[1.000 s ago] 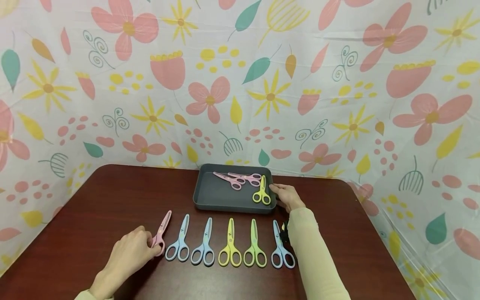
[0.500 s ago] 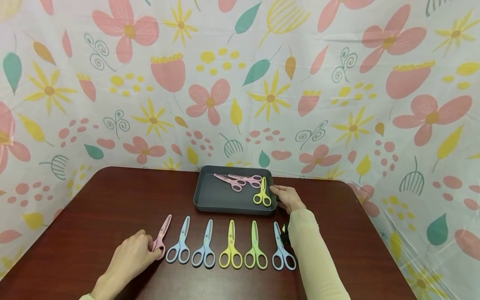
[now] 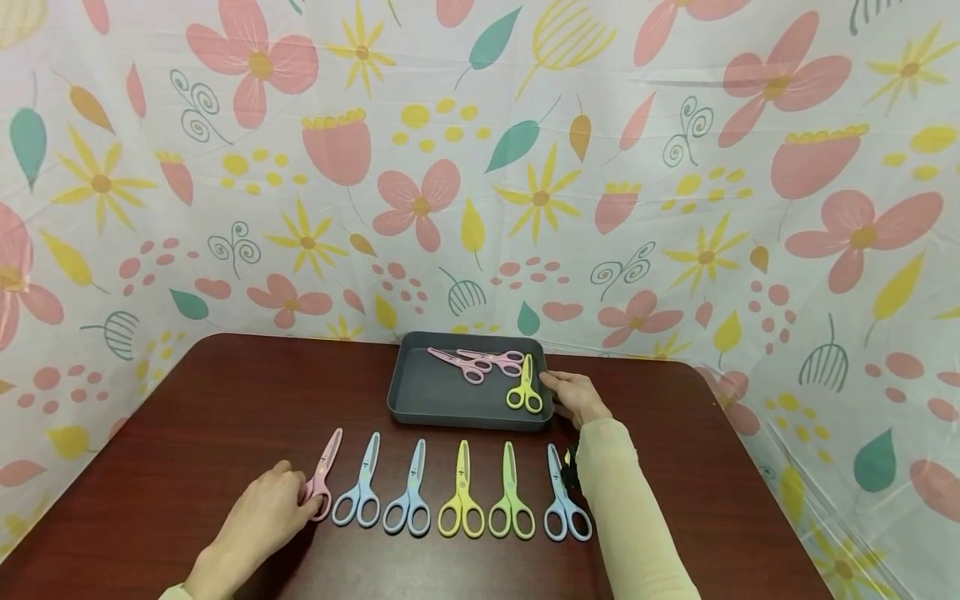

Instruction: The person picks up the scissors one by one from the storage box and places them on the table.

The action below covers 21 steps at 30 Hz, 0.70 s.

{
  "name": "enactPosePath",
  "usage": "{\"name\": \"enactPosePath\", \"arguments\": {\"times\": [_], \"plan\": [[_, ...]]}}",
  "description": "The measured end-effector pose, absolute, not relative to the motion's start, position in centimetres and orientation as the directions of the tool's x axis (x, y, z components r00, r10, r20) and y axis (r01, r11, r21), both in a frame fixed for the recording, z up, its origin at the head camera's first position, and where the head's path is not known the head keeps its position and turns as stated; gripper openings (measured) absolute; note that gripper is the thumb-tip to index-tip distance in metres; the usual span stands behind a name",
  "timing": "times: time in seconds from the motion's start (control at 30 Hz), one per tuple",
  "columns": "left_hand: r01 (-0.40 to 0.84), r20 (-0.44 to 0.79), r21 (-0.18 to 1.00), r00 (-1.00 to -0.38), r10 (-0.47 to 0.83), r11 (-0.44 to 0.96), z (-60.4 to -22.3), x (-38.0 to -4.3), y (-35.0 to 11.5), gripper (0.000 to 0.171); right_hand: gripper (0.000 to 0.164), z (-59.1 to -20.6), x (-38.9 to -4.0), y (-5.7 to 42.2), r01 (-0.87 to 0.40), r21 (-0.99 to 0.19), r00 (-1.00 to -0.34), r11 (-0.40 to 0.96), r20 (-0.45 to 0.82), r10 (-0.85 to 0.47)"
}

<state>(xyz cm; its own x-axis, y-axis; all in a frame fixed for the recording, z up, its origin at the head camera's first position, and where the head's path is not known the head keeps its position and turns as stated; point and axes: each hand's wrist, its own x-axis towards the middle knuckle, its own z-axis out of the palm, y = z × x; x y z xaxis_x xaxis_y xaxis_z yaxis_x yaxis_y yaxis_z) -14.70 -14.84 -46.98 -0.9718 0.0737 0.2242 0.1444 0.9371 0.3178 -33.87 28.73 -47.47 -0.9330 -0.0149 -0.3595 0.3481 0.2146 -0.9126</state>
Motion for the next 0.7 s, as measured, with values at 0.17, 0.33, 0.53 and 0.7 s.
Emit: {"name": "enactPosePath", "arguments": {"times": [0.17, 0.33, 0.53, 0.7], "plan": [[0.159, 0.228, 0.322, -0.97, 0.086, 0.933, -46.99, -14.74, -14.83, 0.035, 0.059, -47.45, -33.98, 28.72, 0.353, -0.914, -0.932, 0.2, -0.363, -0.013], [0.15, 0.215, 0.326, -0.973, 0.081, 0.933, -46.86, -14.64, -14.87, 0.034, 0.059, -47.47, -34.02, 28.82, 0.346, -0.915, -0.934, 0.206, -0.357, -0.019], [0.154, 0.201, 0.317, -0.975, 0.093, 0.936, -46.59, -14.52, -14.92, 0.034, 0.059, -47.44, -33.9, 28.87, 0.341, -0.915, -0.935, 0.217, -0.353, -0.021], [0.146, 0.173, 0.326, -0.98, 0.093, 0.934, -46.19, -14.43, -15.04, 0.036, 0.059, -47.43, -33.84, 28.74, 0.339, -0.915, -0.936, 0.217, -0.352, -0.024]]}}
